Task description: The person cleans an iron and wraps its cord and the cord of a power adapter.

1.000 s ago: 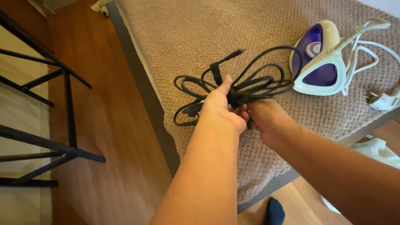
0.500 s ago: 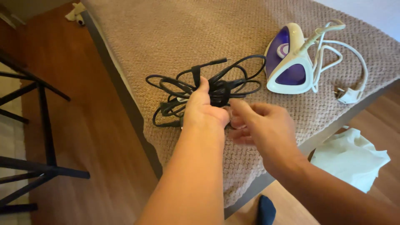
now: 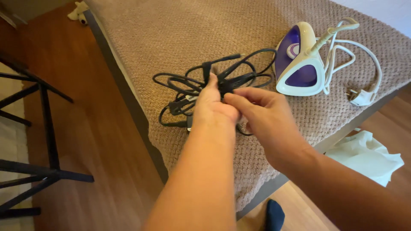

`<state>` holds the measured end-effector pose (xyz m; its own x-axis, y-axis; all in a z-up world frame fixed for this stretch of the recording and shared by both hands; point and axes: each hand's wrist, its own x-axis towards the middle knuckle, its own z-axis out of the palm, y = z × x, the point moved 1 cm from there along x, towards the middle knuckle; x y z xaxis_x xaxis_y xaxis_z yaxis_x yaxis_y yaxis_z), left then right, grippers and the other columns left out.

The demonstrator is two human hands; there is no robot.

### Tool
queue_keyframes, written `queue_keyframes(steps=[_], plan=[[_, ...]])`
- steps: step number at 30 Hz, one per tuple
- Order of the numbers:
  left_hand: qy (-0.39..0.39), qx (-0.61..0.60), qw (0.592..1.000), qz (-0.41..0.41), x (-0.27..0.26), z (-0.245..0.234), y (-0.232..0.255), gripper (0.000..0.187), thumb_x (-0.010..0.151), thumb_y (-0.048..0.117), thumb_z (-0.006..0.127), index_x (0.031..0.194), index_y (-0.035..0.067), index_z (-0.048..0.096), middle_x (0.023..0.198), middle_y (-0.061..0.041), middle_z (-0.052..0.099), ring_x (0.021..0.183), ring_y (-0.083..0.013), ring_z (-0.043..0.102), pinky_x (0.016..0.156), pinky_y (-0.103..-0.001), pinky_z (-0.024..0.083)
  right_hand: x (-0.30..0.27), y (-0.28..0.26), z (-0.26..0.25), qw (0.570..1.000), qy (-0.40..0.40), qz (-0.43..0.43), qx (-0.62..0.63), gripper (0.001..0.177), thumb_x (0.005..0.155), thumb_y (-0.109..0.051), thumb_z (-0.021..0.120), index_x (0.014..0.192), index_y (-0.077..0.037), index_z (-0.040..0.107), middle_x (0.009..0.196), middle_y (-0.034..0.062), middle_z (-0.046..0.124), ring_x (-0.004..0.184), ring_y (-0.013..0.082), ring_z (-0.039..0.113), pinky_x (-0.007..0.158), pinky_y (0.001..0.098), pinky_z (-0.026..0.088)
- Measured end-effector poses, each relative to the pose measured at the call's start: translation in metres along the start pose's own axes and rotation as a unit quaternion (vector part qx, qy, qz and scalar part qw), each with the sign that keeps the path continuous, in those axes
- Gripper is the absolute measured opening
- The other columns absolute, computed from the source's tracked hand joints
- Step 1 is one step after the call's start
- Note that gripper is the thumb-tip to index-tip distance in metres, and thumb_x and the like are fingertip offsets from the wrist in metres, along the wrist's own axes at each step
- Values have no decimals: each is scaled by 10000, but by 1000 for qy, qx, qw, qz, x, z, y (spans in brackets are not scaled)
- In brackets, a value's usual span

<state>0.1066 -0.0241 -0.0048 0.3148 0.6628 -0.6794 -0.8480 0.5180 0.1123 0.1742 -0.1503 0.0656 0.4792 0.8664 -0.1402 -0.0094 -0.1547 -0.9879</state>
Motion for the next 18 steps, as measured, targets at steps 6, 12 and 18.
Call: queue_keyframes(steps=[6,12,18], plan=[[-52,95,994,-35,16,-16,5,421,960,500,572,1080,107,660,1103,-142,713,965,-346,659,854,-575,502,1,-8,2,990,-137,20,33,257,926,-290,661,923,-36,700,727,0,619,636,86,554,528,259,426],[-112,25,993,7,38,-18,6,293,1013,381,621,1057,100,689,1069,-140,736,986,-354,680,867,-552,569,1,-35,-2,913,-6,-126,-387,444,918,-476,642,877,-44,734,791,171,692,715,336,651,622,473,480],[-58,69,996,-3,6,-8,7,264,984,439,696,1024,178,704,1015,-40,731,952,-267,663,791,-459,474,27,-20,-8,863,-107,-217,-444,517,1046,-425,501,788,-64,767,750,150,709,752,335,658,696,458,476]])
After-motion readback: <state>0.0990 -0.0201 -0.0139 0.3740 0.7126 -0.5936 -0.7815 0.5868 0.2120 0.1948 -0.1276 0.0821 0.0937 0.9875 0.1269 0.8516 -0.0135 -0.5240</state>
